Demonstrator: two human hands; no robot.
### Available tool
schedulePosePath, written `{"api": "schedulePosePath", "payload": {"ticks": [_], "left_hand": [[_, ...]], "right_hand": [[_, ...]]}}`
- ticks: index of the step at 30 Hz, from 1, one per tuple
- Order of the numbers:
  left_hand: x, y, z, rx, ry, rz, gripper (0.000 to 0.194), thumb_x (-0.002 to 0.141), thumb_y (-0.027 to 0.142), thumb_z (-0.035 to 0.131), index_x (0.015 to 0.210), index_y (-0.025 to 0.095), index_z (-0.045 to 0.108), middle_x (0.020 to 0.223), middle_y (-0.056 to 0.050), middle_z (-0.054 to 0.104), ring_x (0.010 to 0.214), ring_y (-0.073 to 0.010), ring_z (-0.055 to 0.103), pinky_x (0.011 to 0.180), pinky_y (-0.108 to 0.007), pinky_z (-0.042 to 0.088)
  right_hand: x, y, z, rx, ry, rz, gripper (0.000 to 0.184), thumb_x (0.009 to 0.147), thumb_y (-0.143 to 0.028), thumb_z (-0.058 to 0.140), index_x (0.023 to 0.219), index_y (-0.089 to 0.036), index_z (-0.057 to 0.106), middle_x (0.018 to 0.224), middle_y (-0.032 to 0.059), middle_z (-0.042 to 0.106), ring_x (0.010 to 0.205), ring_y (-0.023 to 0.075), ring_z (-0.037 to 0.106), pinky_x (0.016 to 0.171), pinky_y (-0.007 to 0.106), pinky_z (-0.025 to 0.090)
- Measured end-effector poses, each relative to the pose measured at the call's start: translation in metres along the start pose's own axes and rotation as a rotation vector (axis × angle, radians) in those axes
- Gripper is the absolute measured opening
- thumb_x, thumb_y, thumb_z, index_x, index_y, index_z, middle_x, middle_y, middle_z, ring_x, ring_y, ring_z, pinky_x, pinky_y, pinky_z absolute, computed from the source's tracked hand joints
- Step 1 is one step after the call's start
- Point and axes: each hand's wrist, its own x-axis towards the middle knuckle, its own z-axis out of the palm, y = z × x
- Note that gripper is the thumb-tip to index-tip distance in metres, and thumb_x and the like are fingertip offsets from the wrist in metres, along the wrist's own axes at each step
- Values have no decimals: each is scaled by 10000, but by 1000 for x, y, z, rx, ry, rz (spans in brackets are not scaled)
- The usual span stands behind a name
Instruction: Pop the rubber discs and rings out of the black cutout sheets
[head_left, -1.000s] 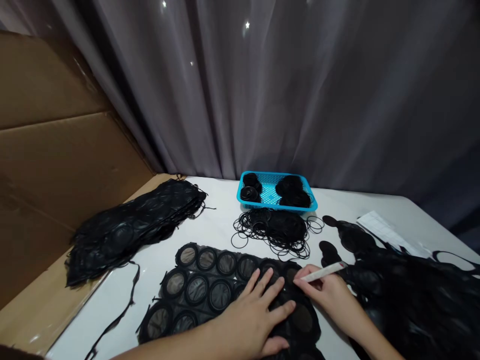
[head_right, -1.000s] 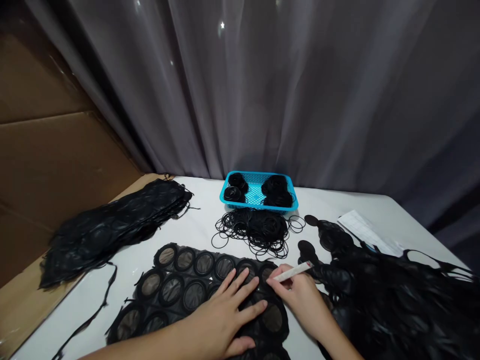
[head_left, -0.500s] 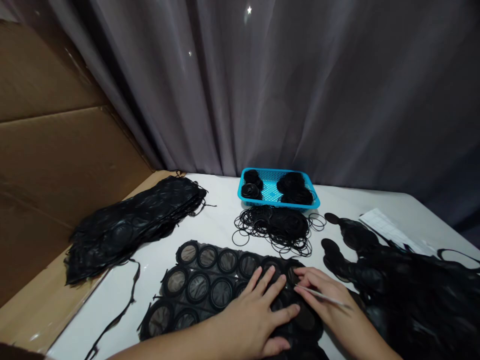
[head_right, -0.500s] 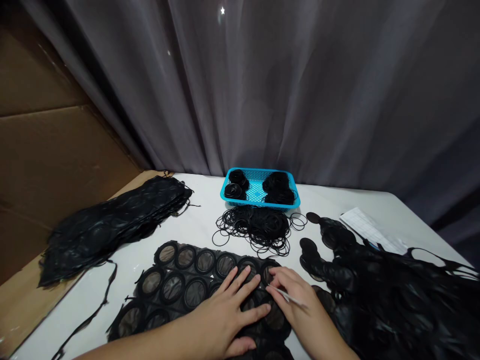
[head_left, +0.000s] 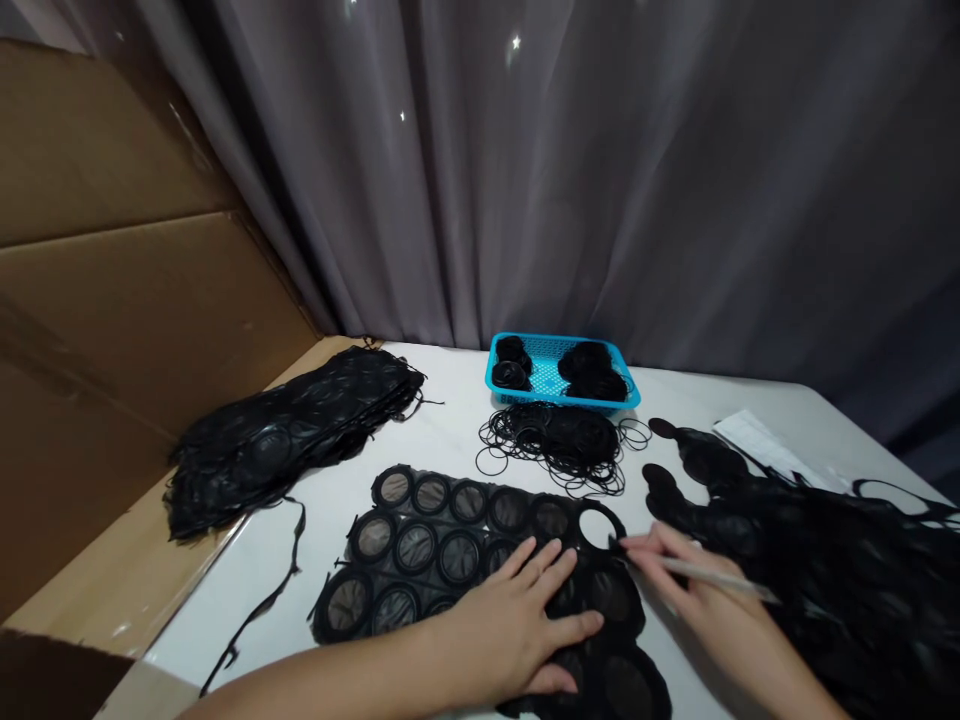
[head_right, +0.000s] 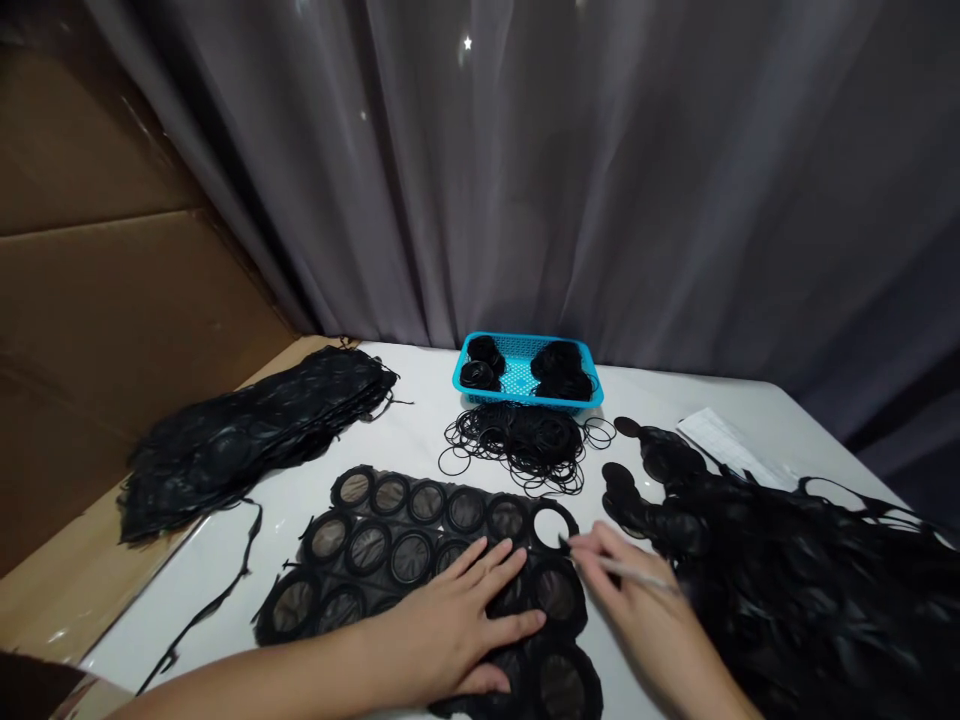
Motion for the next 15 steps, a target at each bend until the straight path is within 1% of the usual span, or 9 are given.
{"api": "schedulePosePath", "payload": {"ticks": [1, 2, 5, 10, 15], "left_hand": [[-4, 3, 2, -2, 2, 1, 649, 993, 549, 524, 1553, 286, 328, 1660, -160, 48, 1515, -376, 106, 1205, -545, 203], [-7, 5, 4, -3, 9, -7, 646, 995, 545, 522, 1556, 294, 321, 1662, -156, 37, 1514, -381, 101, 1203, -554, 201], [-13, 9, 9, -4, 27, -34, 637, 1007, 522, 517, 1566, 319, 288, 1666, -136, 0, 1514, -389, 74, 1195, -578, 198], [-12, 9, 8, -24, 17, -42, 618, 1015, 516, 504, 1566, 341, 284, 1672, -85, -54, 1516, -382, 81, 1204, -562, 188], [-12, 9, 5, -37, 13, -43, 597, 1025, 521, 475, 1564, 345, 288, 1672, -81, -59, 1518, -375, 72, 1208, -558, 178]], "right_hand": [[-10, -4, 8, 39, -63, 3, 298, 930, -497, 509, 830, -246, 636, 911, 63, 753, 841, 227, 717, 771, 282, 547], [-18, -7, 16, 64, -99, 5, 291, 924, -487, 522, 818, -243, 639, 907, 57, 755, 850, 222, 716, 784, 273, 543], [-32, -13, 28, 99, -128, 17, 286, 916, -456, 528, 769, -233, 631, 905, 52, 750, 848, 210, 709, 776, 255, 534], [-32, -13, 29, 112, -101, 14, 271, 916, -420, 518, 760, -225, 624, 842, 45, 716, 783, 201, 681, 727, 257, 525], [-31, -13, 31, 125, -104, 0, 270, 913, -406, 518, 734, -224, 602, 836, 53, 700, 785, 211, 664, 733, 277, 519]]}}
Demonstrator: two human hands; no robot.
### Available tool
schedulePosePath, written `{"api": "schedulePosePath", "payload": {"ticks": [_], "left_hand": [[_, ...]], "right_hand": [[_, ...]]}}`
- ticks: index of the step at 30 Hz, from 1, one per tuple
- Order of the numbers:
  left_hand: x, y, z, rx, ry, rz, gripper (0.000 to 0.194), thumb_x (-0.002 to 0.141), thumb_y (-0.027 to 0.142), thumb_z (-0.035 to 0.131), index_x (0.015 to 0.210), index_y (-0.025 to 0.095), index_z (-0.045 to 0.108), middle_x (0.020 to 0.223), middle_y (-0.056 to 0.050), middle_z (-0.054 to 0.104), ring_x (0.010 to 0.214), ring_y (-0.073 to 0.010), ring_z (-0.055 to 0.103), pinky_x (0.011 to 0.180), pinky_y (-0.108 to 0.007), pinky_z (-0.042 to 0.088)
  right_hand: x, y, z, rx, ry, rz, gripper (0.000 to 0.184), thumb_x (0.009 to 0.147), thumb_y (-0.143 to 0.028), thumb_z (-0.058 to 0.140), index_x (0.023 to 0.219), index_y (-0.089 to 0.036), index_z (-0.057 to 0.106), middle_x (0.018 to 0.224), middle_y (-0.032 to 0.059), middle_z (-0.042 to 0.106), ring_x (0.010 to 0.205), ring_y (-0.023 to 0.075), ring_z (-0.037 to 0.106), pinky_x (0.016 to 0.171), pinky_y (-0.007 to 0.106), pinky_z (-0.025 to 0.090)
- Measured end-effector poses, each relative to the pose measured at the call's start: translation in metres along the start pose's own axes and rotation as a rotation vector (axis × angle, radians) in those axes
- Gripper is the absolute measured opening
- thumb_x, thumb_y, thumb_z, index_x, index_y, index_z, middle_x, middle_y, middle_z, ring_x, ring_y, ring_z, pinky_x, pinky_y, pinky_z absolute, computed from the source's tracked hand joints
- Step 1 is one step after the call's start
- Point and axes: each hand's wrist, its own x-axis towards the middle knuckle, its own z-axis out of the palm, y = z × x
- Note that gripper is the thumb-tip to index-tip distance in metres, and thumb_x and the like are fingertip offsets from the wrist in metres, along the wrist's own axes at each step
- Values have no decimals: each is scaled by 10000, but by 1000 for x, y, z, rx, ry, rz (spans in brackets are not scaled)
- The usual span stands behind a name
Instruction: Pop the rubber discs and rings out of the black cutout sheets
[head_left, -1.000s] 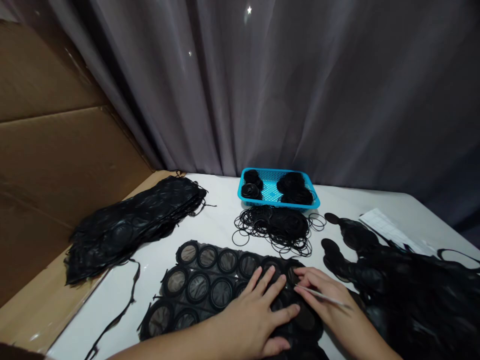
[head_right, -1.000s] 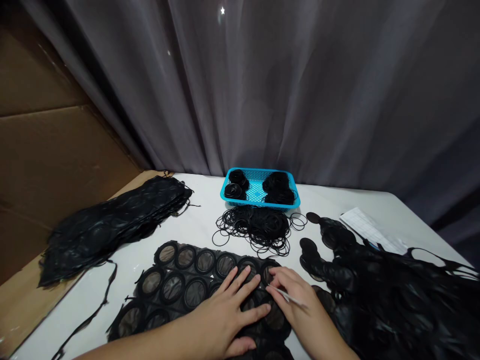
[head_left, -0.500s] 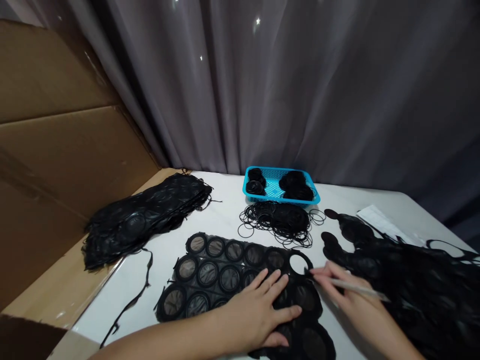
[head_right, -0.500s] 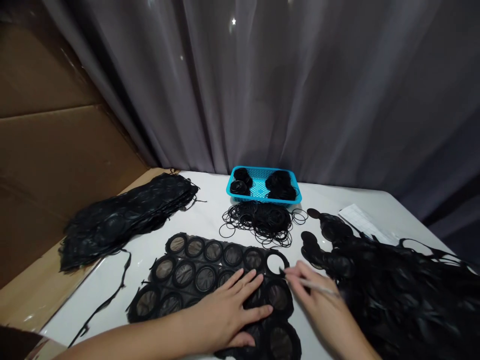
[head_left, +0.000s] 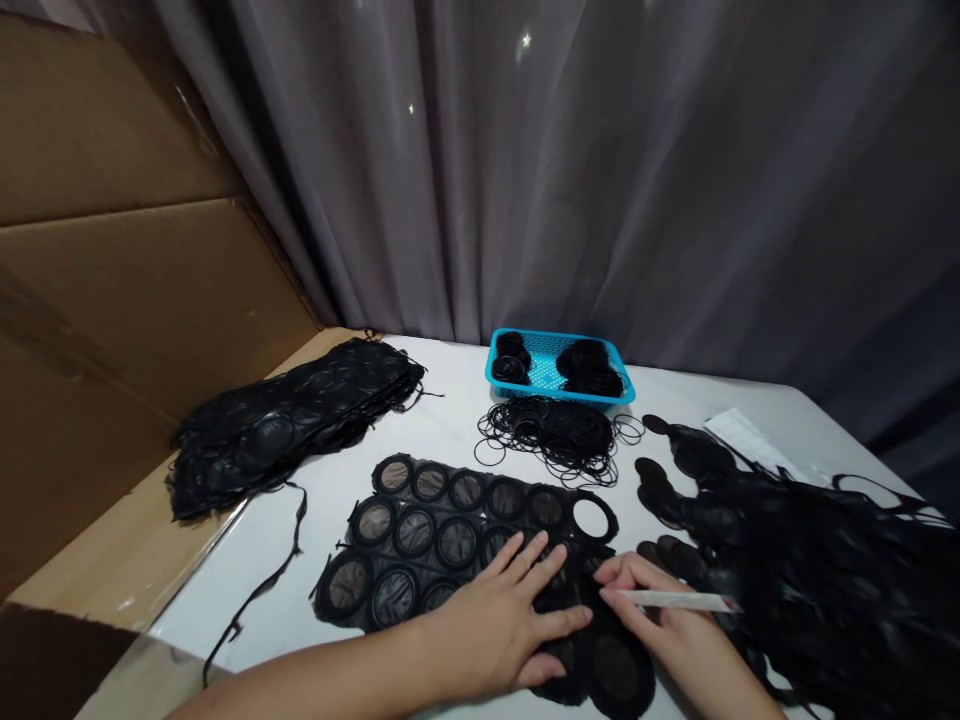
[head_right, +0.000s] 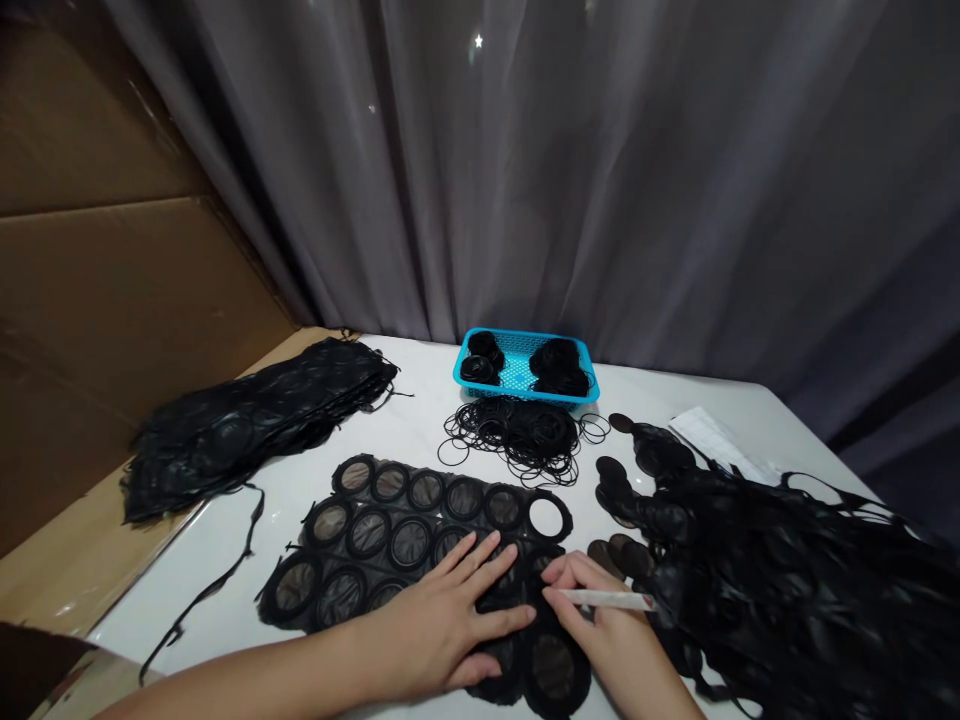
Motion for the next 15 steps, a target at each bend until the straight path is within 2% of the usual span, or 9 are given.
{"api": "schedulePosePath", "payload": {"ticks": [15], "left_hand": [[0, 0, 4, -41, 2, -8, 603, 1013, 497, 520, 1556, 339, 311, 1673, -105, 6, 1518, -375, 63, 1203, -572, 180]], "right_hand": [[2, 1, 2, 14, -29, 24, 288, 921, -422, 508, 722, -220, 558, 806, 39, 664, 745, 194, 628, 687, 271, 491]]}}
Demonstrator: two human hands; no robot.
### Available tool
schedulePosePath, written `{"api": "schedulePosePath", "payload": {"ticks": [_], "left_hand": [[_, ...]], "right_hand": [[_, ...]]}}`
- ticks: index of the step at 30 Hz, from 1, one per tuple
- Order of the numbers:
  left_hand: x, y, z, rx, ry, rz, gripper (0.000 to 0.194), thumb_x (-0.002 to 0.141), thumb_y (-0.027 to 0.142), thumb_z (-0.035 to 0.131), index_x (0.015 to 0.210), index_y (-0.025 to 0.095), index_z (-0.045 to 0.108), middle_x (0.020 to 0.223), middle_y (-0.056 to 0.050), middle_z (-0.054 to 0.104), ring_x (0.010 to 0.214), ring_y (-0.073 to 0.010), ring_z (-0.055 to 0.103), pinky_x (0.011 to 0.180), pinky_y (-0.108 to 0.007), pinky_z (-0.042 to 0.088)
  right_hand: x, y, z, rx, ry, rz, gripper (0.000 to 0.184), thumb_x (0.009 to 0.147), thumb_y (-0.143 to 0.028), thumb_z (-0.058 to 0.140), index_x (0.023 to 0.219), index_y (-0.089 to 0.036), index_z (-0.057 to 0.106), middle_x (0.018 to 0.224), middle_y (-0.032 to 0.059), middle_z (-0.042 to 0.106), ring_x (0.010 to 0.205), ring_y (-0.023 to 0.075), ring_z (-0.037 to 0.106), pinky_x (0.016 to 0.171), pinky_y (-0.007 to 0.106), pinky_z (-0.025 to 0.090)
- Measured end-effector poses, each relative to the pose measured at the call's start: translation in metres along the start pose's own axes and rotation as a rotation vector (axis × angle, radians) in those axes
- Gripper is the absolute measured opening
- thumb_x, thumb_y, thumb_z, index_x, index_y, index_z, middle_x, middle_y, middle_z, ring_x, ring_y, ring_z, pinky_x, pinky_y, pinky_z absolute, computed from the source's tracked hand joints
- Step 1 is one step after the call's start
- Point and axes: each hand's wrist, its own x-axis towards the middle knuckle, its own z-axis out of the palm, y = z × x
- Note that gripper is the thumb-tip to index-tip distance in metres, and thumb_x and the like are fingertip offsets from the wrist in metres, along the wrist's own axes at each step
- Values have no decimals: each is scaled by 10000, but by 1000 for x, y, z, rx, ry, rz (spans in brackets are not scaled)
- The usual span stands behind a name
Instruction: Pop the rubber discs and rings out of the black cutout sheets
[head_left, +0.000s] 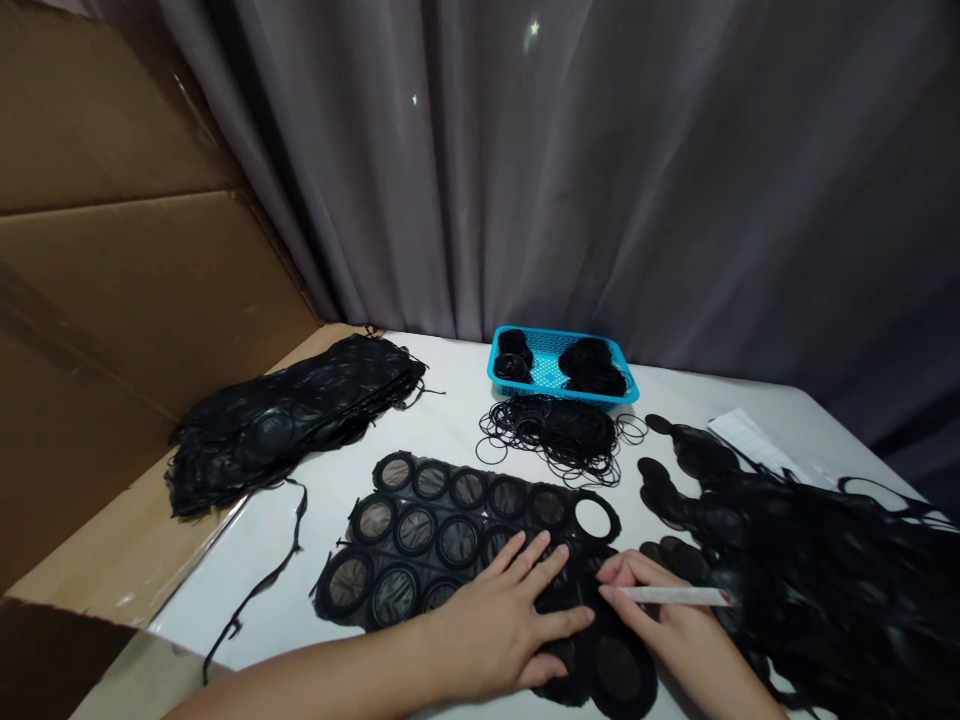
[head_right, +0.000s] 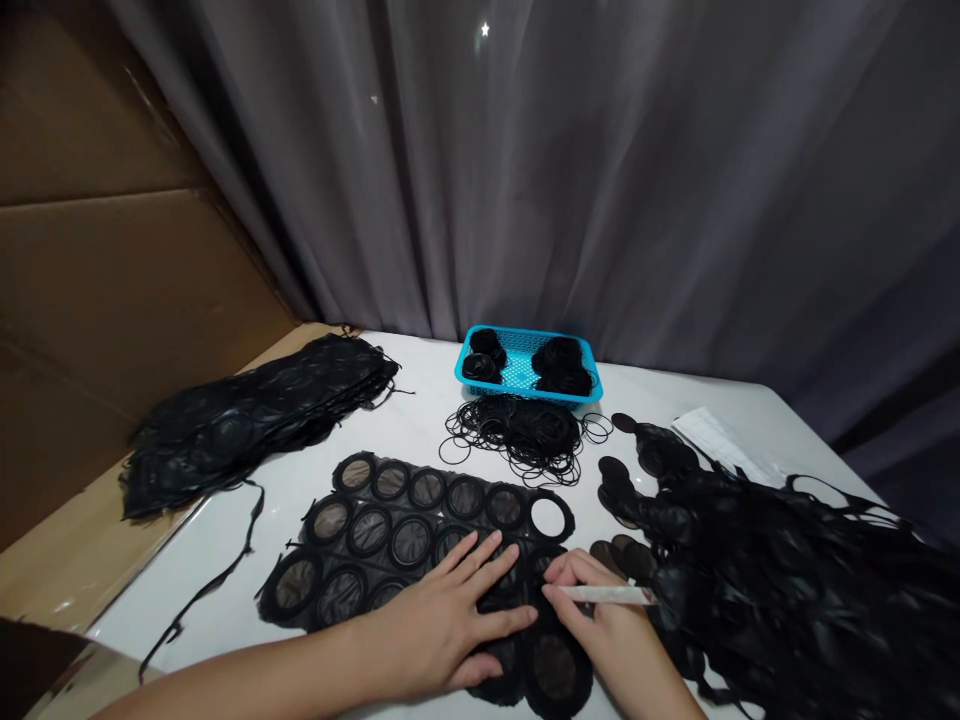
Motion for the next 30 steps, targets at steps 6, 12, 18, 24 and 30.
{"api": "schedulePosePath", "payload": {"ticks": [6, 12, 18, 24, 30], "left_hand": [[0, 0, -1, 4, -2, 0, 598, 1010, 488, 529, 1551, 331, 328, 1670, -111, 22, 1517, -374, 67, 1205, -567, 177], [0, 0, -1, 24, 16, 5, 615, 995, 482, 561, 1549, 335, 336, 1672, -92, 31, 1514, -378, 101, 1205, -555, 193], [-1, 0, -1, 15, 7, 3, 613, 1001, 480, 551, 1553, 337, 325, 1671, -95, 20, 1513, -378, 105, 1203, -558, 195], [-1, 0, -1, 13, 19, 3, 599, 1007, 487, 536, 1550, 338, 331, 1669, -106, 35, 1515, -372, 97, 1204, -560, 188], [0, 1, 0, 32, 20, 0, 607, 995, 475, 562, 1544, 339, 344, 1671, -92, 36, 1513, -382, 114, 1201, -563, 200]], "right_hand": [[2, -2, 0, -5, 20, -14, 287, 905, -412, 528, 688, -225, 545, 802, 38, 668, 744, 199, 632, 691, 275, 491], [1, -1, -1, 10, 0, -3, 293, 908, -412, 522, 685, -224, 540, 815, 42, 672, 761, 201, 638, 702, 276, 497], [2, 2, -1, -17, -1, -22, 283, 919, -394, 520, 696, -223, 548, 820, 37, 663, 766, 195, 642, 718, 275, 501], [-6, -5, 3, -102, 43, -140, 256, 956, -377, 506, 762, -233, 590, 892, 61, 680, 811, 208, 672, 729, 284, 544], [-13, 14, 11, -270, 107, -283, 199, 976, -312, 477, 958, -256, 668, 940, 79, 723, 871, 244, 709, 784, 336, 585]]}}
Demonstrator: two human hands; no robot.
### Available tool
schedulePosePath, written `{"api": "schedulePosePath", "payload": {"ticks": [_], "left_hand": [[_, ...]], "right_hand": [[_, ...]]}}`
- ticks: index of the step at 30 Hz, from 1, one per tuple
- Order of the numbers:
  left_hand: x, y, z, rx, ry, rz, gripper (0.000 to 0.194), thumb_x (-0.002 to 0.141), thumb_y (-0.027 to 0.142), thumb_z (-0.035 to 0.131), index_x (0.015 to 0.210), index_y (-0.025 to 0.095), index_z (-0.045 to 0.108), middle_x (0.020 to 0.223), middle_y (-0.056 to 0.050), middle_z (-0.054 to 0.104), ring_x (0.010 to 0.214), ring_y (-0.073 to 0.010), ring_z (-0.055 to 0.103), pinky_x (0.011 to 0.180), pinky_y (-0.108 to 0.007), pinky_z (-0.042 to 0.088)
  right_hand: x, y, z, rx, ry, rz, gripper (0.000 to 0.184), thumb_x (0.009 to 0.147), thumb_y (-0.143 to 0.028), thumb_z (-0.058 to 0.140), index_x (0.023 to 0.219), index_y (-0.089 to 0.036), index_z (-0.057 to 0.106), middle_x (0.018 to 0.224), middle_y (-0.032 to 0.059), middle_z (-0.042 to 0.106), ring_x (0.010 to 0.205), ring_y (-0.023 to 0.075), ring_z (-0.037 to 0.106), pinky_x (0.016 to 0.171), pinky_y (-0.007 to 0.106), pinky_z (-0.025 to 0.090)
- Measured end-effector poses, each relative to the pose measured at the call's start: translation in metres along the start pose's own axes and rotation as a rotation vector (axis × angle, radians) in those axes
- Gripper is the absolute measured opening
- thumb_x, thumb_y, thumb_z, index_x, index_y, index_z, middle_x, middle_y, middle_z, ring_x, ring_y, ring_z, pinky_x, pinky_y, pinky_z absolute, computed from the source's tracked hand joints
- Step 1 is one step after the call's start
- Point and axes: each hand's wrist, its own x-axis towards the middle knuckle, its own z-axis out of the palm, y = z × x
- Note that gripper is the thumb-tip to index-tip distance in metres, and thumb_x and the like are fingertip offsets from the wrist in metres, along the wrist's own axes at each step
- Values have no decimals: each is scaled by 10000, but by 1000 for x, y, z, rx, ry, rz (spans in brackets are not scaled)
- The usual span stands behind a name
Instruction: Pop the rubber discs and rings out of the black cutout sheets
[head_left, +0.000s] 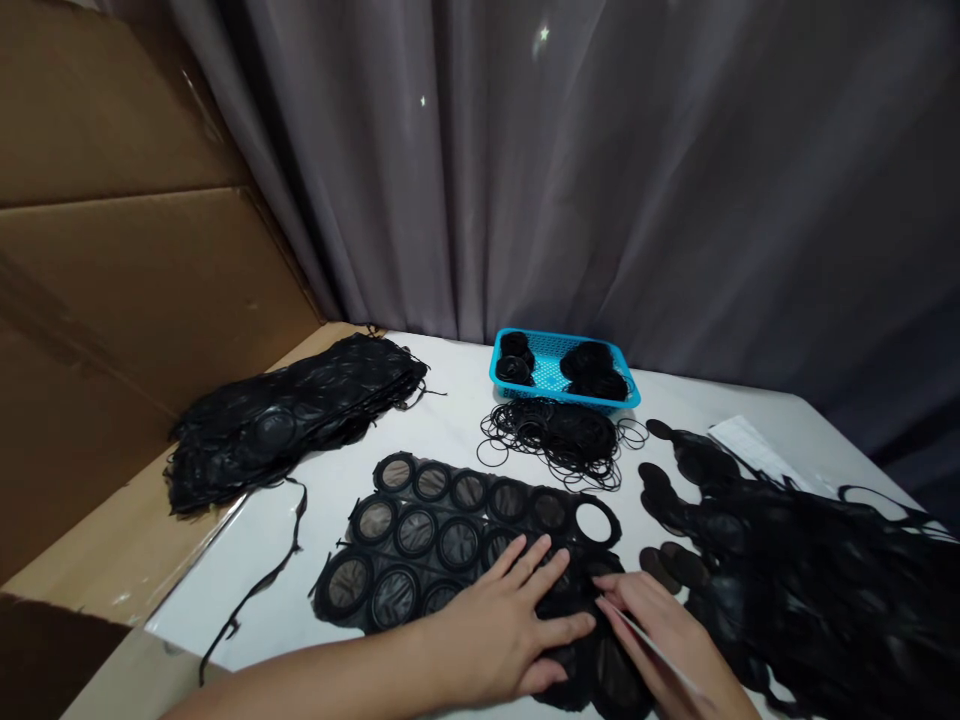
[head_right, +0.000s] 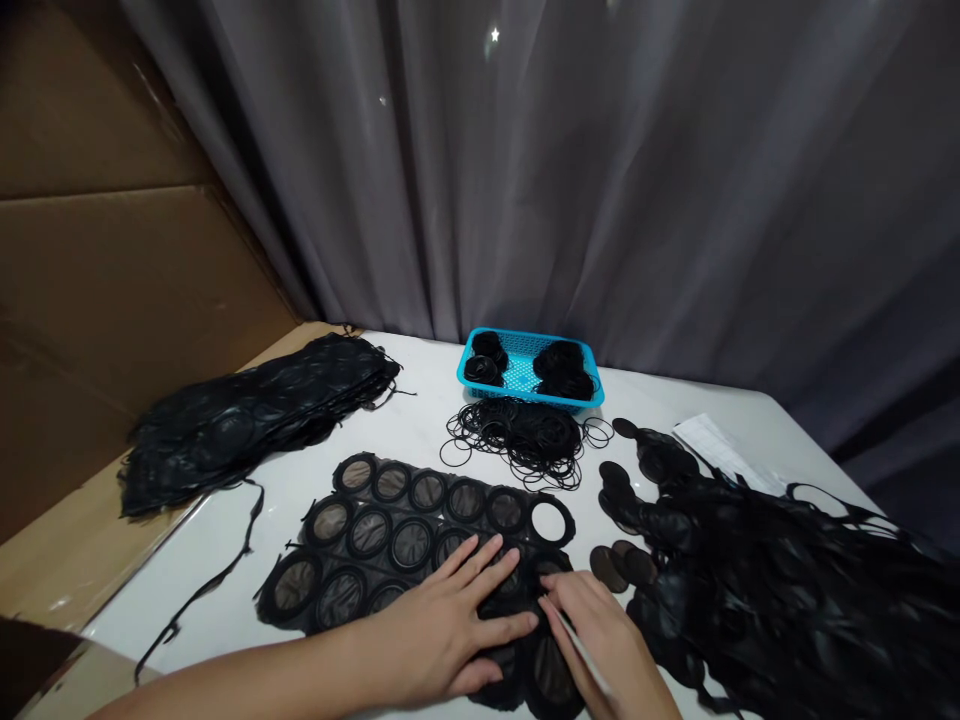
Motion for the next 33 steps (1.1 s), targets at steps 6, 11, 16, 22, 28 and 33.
{"api": "schedulePosePath", "payload": {"ticks": [6, 11, 16, 22, 28, 33], "left_hand": [[-2, 1, -6, -28, -30, 11, 574, 1019, 517, 494, 1545, 343, 342, 1672, -86, 23, 1516, -369, 69, 1206, -551, 192], [-11, -12, -15, -44, -33, -2, 755, 979, 617, 486, 1592, 263, 223, 1657, -162, 92, 1518, -351, 48, 1212, -532, 193], [-18, -27, -20, 47, 11, -77, 747, 992, 602, 470, 1577, 184, 267, 1639, -189, 166, 1521, -343, 100, 1219, -531, 168], [-21, -29, -20, 36, -16, -92, 732, 997, 603, 468, 1582, 220, 254, 1652, -152, 127, 1525, -336, 84, 1218, -542, 159], [-19, -28, -21, 52, -21, -99, 799, 947, 532, 618, 1585, 230, 244, 1654, -136, 103, 1521, -345, 108, 1218, -544, 164], [-19, -26, -23, 56, -19, -104, 792, 947, 528, 619, 1581, 223, 256, 1652, -134, 112, 1519, -343, 120, 1218, -541, 170]], "right_hand": [[32, 42, -51, -247, 387, 173, 234, 942, -442, 464, 878, -254, 589, 947, 125, 717, 867, 323, 707, 809, 448, 547], [79, 24, -54, -11, 172, 252, 282, 918, -502, 479, 815, -261, 584, 839, 58, 728, 742, 251, 690, 694, 346, 522], [101, -8, -3, 191, -107, 134, 267, 946, -424, 448, 777, -237, 538, 814, 40, 692, 775, 217, 648, 739, 316, 486], [102, -6, 8, 288, -172, 158, 245, 893, -379, 509, 700, -230, 484, 875, 44, 659, 861, 229, 611, 824, 345, 433], [102, -4, 10, 340, -190, 164, 245, 891, -366, 514, 694, -230, 464, 909, 49, 634, 902, 241, 597, 857, 366, 411], [102, -4, 14, 328, -185, 154, 255, 905, -353, 511, 691, -233, 443, 884, 40, 611, 890, 235, 588, 855, 366, 418]]}}
